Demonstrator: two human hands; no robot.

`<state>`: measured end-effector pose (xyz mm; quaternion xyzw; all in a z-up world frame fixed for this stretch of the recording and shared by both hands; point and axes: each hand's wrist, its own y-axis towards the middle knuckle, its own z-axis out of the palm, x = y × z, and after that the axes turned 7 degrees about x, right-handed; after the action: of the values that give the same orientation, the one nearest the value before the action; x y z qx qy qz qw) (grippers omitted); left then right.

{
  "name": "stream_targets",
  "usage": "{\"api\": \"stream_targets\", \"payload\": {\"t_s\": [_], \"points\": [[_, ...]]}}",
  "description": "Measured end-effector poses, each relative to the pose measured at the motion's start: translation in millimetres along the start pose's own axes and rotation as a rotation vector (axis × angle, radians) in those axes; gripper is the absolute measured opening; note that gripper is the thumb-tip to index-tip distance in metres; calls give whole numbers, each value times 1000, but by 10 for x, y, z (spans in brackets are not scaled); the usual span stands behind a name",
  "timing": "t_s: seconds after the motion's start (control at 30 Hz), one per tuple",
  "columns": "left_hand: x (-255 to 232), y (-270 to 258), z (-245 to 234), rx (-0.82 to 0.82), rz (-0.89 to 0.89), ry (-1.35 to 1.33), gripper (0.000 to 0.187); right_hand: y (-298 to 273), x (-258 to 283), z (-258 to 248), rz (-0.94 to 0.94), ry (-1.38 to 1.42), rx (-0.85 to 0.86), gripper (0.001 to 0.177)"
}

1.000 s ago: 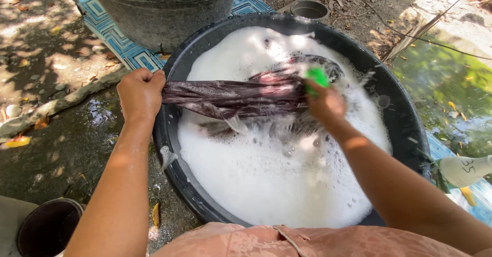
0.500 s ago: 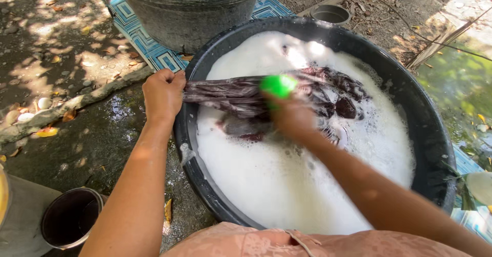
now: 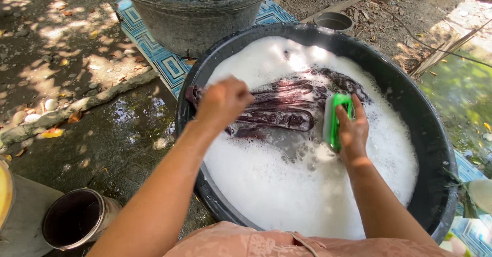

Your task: The person washes clothes in a basin of soapy water by hand and using a green brush to scrub the fabric.

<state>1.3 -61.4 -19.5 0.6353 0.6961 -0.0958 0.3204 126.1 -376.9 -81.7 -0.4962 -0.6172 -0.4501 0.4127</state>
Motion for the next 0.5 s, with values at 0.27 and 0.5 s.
{"api": "stream_targets", "payload": {"t_s": [0.27,0.5], "points": [[-126,-76,243,786,-205,338,34,211,-311,-100,407,127,477,44],[129,-356,94,801,-122,418,68,81,-194,252,102,-681,632,28]]}}
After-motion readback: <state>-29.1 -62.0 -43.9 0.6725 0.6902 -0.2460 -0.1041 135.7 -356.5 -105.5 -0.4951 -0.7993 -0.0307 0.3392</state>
